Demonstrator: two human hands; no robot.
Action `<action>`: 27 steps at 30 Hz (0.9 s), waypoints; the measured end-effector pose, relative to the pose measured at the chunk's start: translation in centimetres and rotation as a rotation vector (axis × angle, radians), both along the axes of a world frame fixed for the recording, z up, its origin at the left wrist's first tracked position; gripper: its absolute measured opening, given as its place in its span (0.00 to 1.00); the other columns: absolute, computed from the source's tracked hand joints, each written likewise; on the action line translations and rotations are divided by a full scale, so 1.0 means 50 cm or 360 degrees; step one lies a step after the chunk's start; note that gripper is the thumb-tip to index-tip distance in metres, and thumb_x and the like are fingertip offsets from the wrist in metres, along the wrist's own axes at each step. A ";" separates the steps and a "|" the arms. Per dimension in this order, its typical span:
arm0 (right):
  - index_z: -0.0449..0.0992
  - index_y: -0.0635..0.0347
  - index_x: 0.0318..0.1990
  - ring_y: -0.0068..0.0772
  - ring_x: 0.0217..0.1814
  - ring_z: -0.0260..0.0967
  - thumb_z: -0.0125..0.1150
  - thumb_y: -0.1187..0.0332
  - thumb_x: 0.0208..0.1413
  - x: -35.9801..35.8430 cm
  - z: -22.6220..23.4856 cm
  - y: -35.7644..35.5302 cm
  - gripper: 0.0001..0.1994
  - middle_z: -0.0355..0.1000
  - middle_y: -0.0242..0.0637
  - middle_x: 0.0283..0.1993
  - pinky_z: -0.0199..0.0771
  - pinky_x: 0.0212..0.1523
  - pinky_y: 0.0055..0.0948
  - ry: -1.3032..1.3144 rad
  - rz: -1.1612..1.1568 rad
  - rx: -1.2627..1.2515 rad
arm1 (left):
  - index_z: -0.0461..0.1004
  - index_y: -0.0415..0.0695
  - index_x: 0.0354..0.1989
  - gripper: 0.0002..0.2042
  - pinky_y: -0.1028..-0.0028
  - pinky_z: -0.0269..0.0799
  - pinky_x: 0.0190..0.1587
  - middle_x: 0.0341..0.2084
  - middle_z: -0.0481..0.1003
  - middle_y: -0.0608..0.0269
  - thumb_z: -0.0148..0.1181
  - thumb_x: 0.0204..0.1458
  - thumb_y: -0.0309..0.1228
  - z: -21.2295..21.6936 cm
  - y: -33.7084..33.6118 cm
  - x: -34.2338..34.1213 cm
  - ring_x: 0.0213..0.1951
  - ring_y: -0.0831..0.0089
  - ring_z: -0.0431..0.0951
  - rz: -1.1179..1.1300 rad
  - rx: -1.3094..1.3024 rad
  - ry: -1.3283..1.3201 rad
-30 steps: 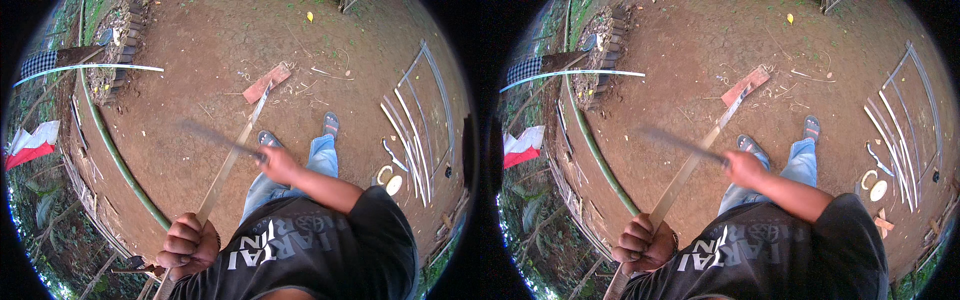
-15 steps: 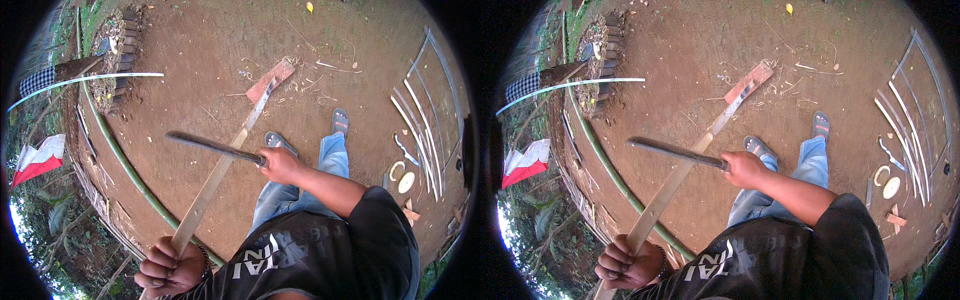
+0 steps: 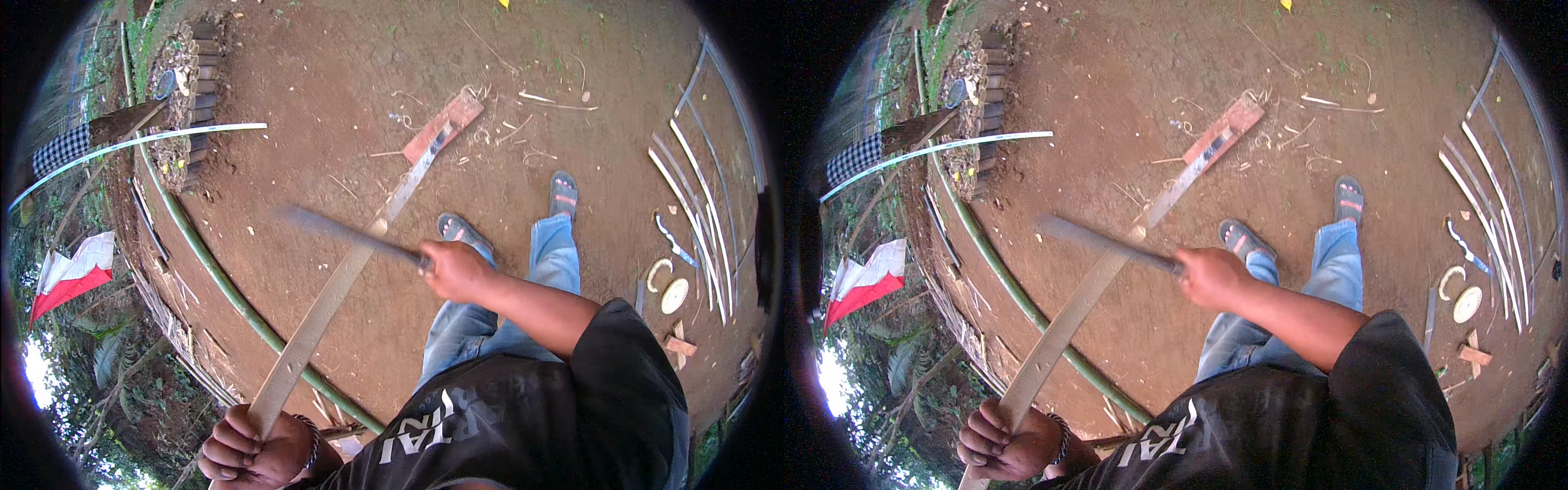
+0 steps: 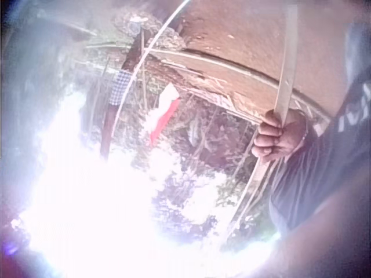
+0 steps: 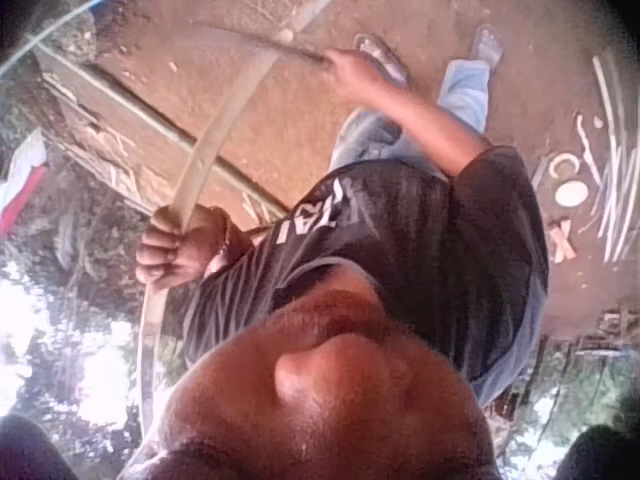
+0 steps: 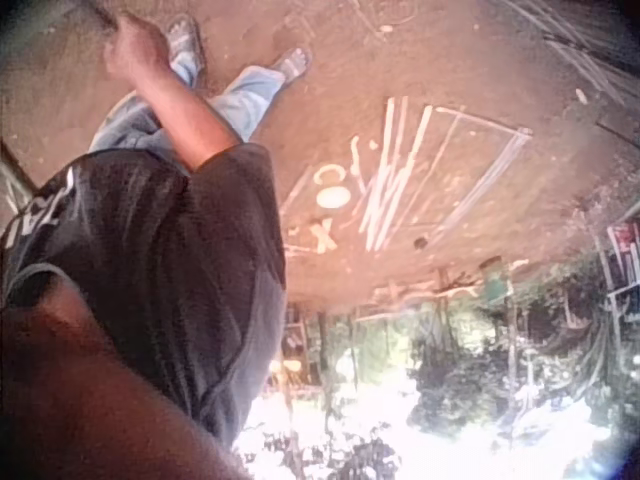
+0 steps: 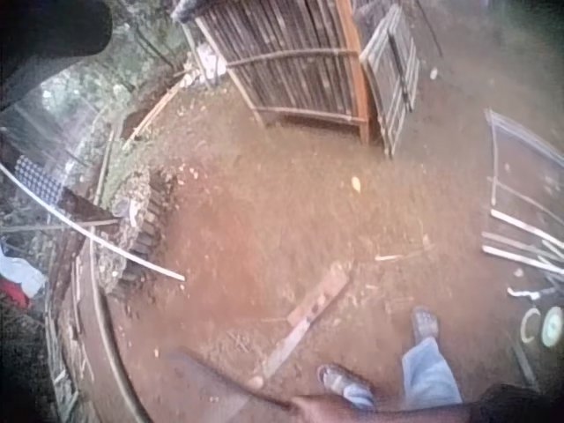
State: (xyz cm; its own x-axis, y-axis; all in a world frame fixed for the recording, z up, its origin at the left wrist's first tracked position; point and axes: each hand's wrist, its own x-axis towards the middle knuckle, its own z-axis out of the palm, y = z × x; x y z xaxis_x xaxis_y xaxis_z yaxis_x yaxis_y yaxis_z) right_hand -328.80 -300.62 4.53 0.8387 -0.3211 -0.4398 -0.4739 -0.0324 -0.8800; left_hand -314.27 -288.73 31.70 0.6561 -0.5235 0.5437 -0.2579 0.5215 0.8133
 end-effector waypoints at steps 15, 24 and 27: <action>0.71 0.58 0.47 0.56 0.43 0.74 0.56 0.69 0.50 -0.002 -0.259 -0.054 0.15 0.75 0.50 0.39 0.73 0.43 0.51 0.0547 -0.0290 0.0162 | 0.61 0.49 0.26 0.18 0.77 0.54 0.25 0.17 0.55 0.74 0.37 0.66 0.46 0.014 -0.039 0.025 0.21 0.78 0.54 0.0165 -0.0026 -0.0040; 0.72 0.56 0.47 0.53 0.43 0.74 0.55 0.70 0.51 0.035 -0.370 -0.108 0.14 0.76 0.49 0.40 0.74 0.43 0.48 0.0574 -0.0220 0.0080 | 0.61 0.49 0.24 0.20 0.76 0.54 0.24 0.17 0.55 0.74 0.37 0.65 0.47 0.015 -0.044 0.095 0.19 0.78 0.54 0.0108 0.0022 0.0000; 0.72 0.55 0.46 0.52 0.43 0.74 0.57 0.69 0.50 0.036 -0.392 -0.131 0.14 0.76 0.49 0.39 0.74 0.42 0.47 0.0637 -0.0188 -0.0089 | 0.59 0.50 0.21 0.20 0.76 0.54 0.23 0.16 0.55 0.74 0.37 0.64 0.47 0.012 -0.049 0.114 0.17 0.78 0.54 0.0207 0.0053 -0.0061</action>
State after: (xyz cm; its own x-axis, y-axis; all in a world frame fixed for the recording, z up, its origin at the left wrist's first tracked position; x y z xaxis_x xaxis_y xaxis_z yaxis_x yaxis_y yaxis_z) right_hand -326.98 -307.18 -15.06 0.5611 -0.4372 -0.7028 -0.7814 0.0003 -0.6241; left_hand -308.57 -291.18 32.29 0.6986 -0.4536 0.5534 -0.3527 0.4547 0.8179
